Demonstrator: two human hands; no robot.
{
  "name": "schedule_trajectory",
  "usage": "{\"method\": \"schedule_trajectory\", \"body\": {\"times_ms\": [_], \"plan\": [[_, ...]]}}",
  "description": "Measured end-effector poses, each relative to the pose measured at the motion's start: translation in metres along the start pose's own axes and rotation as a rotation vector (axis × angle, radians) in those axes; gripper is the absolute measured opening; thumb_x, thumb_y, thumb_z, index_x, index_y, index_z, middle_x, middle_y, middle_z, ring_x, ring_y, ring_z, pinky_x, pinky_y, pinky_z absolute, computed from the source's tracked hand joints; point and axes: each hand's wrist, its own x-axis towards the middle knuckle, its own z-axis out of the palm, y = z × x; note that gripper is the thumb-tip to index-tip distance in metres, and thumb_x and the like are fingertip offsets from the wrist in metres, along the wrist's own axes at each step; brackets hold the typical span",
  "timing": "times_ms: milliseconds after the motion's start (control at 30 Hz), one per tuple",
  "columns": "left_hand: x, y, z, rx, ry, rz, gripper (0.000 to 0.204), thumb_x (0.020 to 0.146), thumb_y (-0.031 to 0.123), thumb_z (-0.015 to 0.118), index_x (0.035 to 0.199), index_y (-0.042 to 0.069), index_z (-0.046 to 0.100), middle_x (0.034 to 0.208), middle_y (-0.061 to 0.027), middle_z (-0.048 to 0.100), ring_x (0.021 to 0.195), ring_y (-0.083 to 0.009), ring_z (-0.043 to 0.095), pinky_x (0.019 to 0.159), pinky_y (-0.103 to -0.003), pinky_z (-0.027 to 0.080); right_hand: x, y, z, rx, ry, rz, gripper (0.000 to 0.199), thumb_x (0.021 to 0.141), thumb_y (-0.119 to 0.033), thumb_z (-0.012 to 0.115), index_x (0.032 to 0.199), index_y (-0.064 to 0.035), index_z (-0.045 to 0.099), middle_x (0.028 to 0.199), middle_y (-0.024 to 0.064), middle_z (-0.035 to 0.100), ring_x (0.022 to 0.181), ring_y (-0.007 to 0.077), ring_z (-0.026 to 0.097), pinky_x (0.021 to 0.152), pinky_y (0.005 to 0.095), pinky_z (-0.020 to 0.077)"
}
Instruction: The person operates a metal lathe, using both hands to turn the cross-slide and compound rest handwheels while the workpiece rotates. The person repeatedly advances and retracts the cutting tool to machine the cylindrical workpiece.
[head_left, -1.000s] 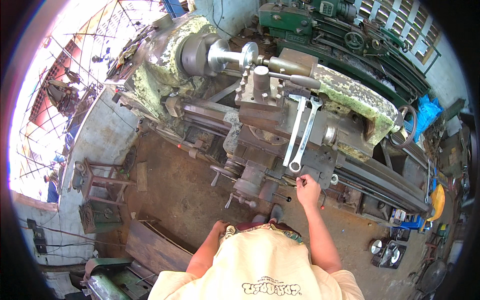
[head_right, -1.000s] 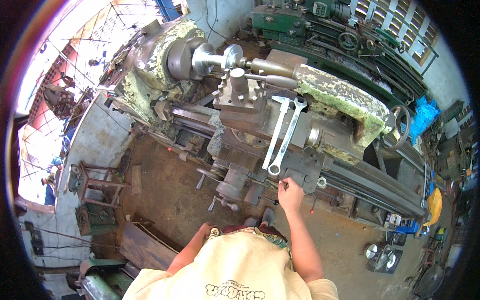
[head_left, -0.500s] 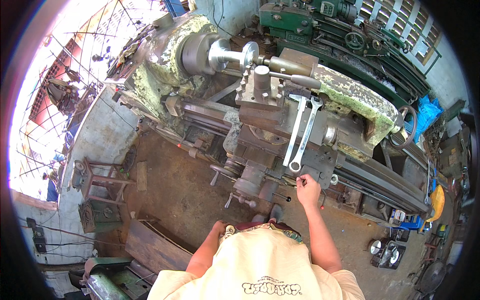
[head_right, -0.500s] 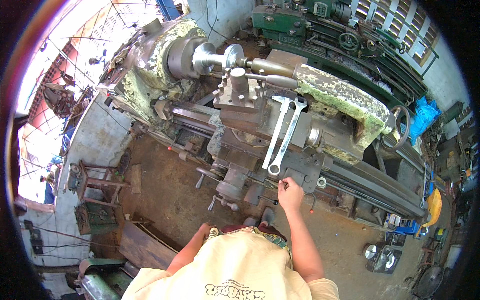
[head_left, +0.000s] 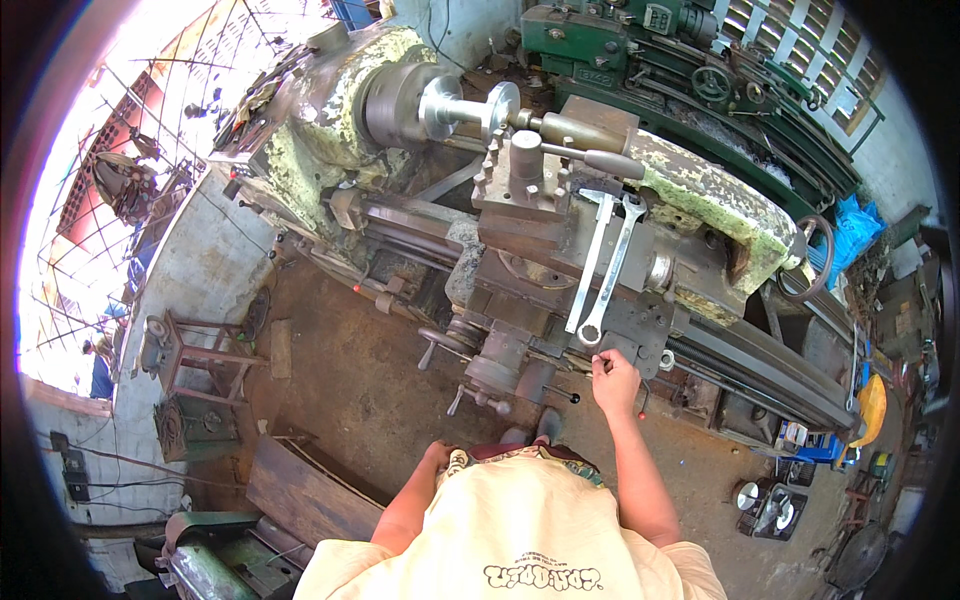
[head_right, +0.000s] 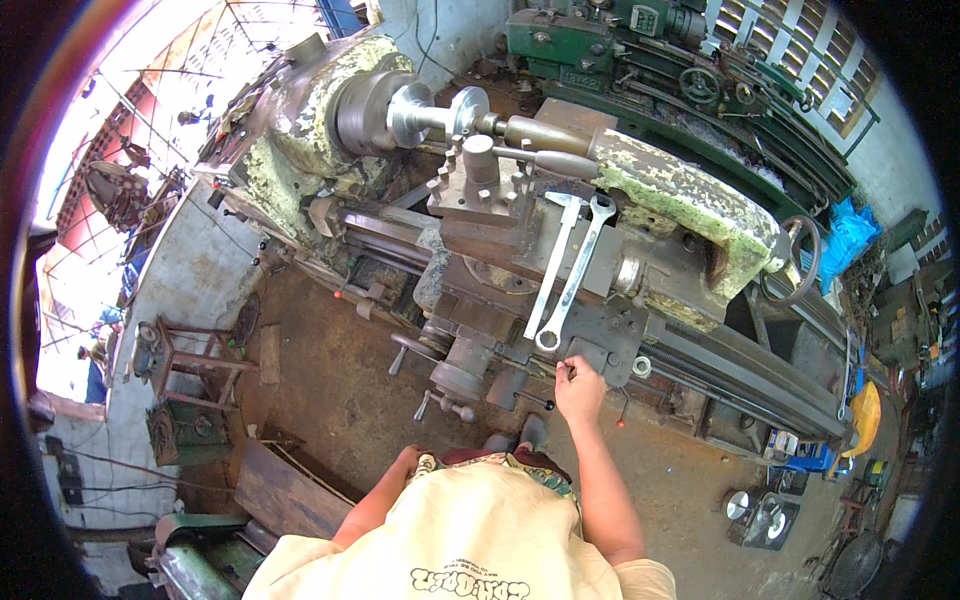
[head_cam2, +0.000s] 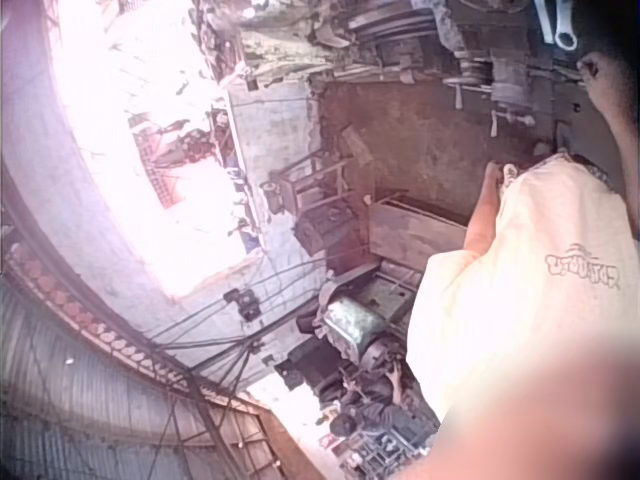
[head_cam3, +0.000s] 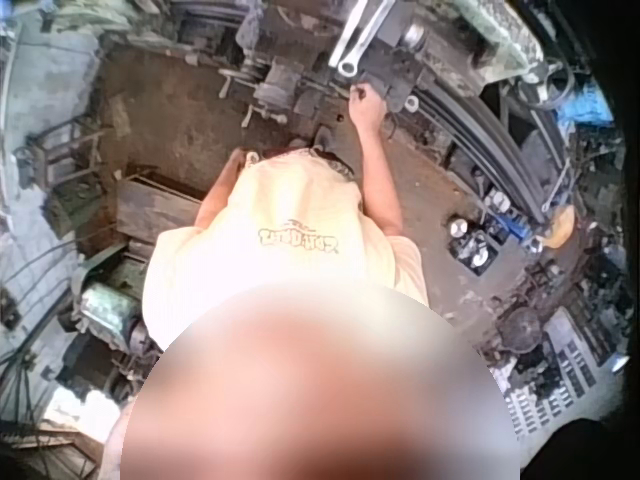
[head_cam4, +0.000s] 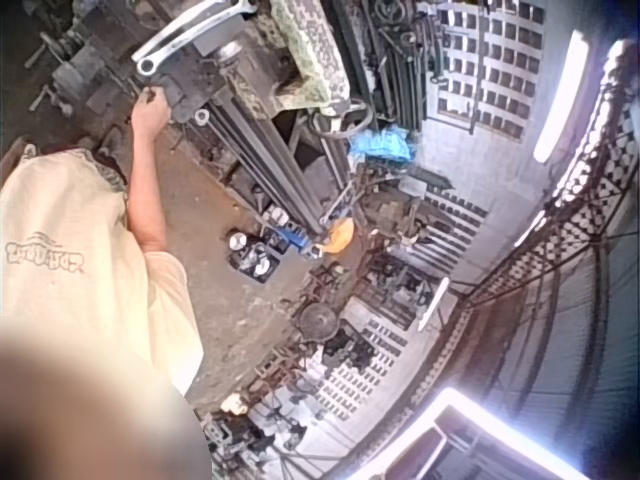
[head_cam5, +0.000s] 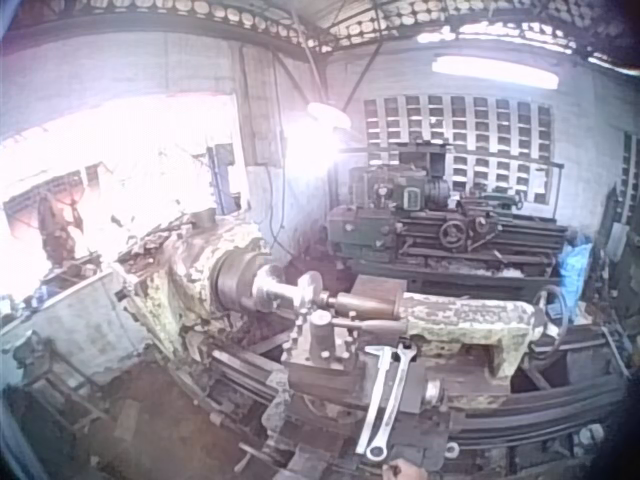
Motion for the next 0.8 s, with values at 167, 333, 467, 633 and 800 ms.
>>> {"method": "schedule_trajectory", "body": {"times_ms": [167,333,467,633,800], "plan": [[-0.001,0.001,-0.001,-0.05,0.016,-0.014,0.062,0.077,0.031,0.072,0.138,0.029,0.061,0.131,-0.0156,0.061,0.119,-0.0332,0.06,0.103,-0.036,0.049,0.0,0.0,0.0,0.005,0.005,0.001,0.015,0.086,-0.019,0.074,0.084,-0.0049,0.07,0.059,0.0115,0.062,0.053,0.0268,0.061,0.055,0.039,0.047],[-0.003,0.0,-0.003,-0.005,0.045,0.042,0.064,0.076,0.03,0.072,0.139,0.027,0.061,0.137,-0.014,0.06,0.124,-0.0323,0.058,0.106,-0.035,0.047,0.0,0.001,0.0,0.009,0.004,0.009,0.015,0.086,-0.019,0.074,0.084,-0.0047,0.07,0.059,0.0113,0.062,0.052,0.0267,0.061,0.055,0.0389,0.0471],[-0.004,0.001,-0.005,-0.009,0.025,0.007,0.063,0.077,0.029,0.071,0.139,0.027,0.061,0.138,-0.0128,0.061,0.127,-0.0318,0.056,0.108,-0.034,0.046,-0.001,0.0,0.0,0.017,0.002,0.011,0.015,0.086,-0.019,0.074,0.084,-0.0047,0.07,0.059,0.0113,0.062,0.052,0.0265,0.061,0.055,0.0387,0.0474],[-0.011,0.004,-0.009,-0.123,0.032,-0.068,0.053,0.084,0.034,0.066,0.137,0.027,0.062,0.135,-0.0132,0.062,0.123,-0.0335,0.058,0.106,-0.036,0.047,0.0,0.0,-0.001,0.034,-0.015,0.027,0.015,0.086,-0.019,0.074,0.085,-0.0044,0.07,0.059,0.0115,0.062,0.053,0.0256,0.061,0.056,0.0384,0.0476],[-0.014,0.007,-0.01,-0.13,0.011,-0.129,0.045,0.093,0.041,0.059,0.136,0.028,0.063,0.133,-0.0154,0.062,0.119,-0.035,0.061,0.103,-0.038,0.049,0.0,0.001,-0.001,0.023,-0.025,0.019,0.015,0.086,-0.019,0.074,0.085,-0.0041,0.07,0.059,0.0114,0.062,0.052,0.025,0.061,0.056,0.0379,0.0476]]}}
